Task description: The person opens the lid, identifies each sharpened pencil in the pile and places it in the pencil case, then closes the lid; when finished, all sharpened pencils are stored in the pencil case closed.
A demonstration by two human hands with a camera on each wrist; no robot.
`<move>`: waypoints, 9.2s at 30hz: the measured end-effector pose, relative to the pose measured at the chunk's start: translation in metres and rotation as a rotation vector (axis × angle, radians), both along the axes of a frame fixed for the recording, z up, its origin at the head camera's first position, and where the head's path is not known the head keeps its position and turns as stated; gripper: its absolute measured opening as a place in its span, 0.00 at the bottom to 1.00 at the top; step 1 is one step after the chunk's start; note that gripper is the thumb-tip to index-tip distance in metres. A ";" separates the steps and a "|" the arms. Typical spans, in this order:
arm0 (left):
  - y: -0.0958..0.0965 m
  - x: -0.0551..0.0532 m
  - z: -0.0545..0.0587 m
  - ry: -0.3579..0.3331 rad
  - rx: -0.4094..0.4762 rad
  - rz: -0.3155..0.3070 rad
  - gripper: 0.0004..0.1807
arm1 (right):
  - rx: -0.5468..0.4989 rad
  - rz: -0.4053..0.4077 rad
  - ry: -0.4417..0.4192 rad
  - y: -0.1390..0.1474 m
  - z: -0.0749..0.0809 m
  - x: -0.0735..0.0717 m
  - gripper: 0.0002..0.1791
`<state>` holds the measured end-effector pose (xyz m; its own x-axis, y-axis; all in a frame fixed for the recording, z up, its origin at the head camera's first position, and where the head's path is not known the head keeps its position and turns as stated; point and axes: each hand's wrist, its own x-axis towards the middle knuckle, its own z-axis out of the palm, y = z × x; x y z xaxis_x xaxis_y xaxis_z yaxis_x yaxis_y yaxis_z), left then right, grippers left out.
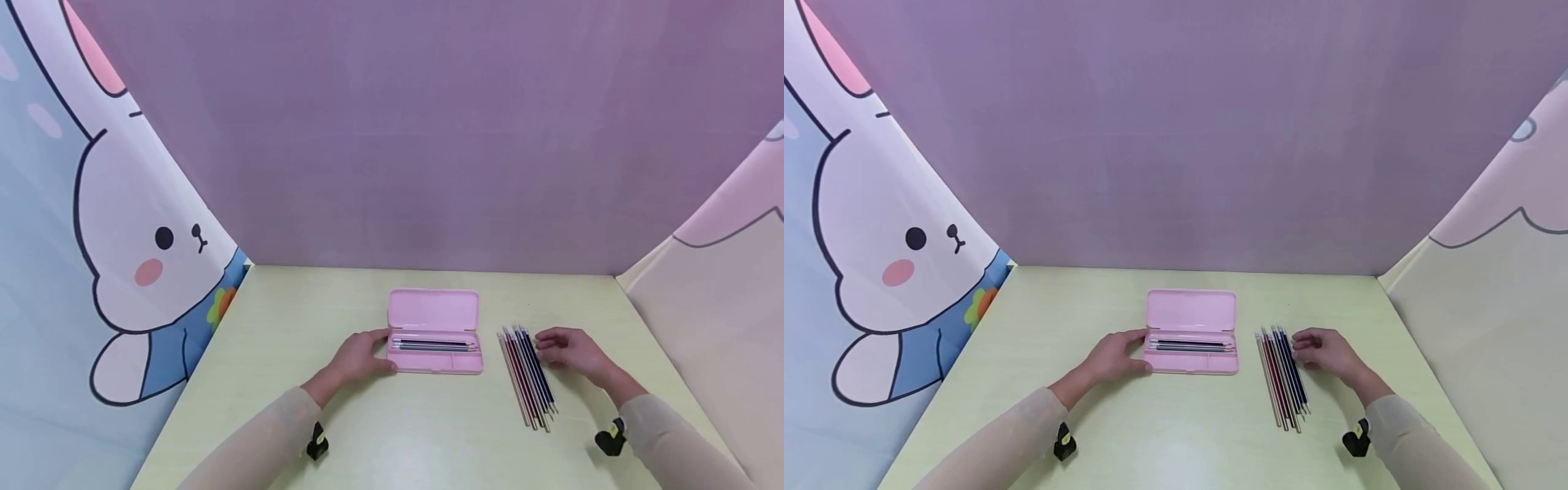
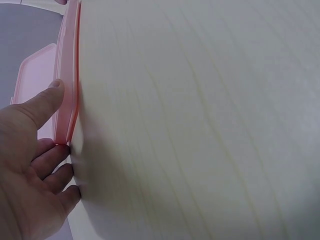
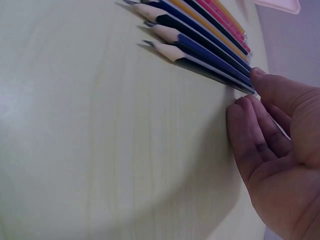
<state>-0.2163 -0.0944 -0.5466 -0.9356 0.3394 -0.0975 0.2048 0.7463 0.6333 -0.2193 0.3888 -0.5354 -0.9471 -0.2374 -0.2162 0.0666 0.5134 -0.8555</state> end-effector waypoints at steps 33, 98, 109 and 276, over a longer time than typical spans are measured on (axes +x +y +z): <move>-0.005 0.002 -0.004 0.003 0.003 -0.005 0.48 | 0.307 -0.029 0.132 -0.020 0.006 0.010 0.24; -0.003 -0.001 -0.001 -0.010 0.015 -0.005 0.47 | 0.220 0.392 0.294 -0.227 0.030 -0.064 0.13; -0.003 -0.002 -0.004 0.000 0.013 -0.006 0.47 | 0.333 0.417 0.388 -0.235 0.027 -0.057 0.11; -0.010 0.010 -0.005 0.006 -0.015 -0.028 0.48 | 0.183 0.262 0.293 -0.161 0.065 -0.043 0.07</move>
<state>-0.2063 -0.1048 -0.5513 -0.9262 0.3645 -0.0967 0.2300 0.7493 0.6211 -0.2623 0.2282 -0.4700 -0.8877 -0.4603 -0.0080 -0.3181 0.6260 -0.7120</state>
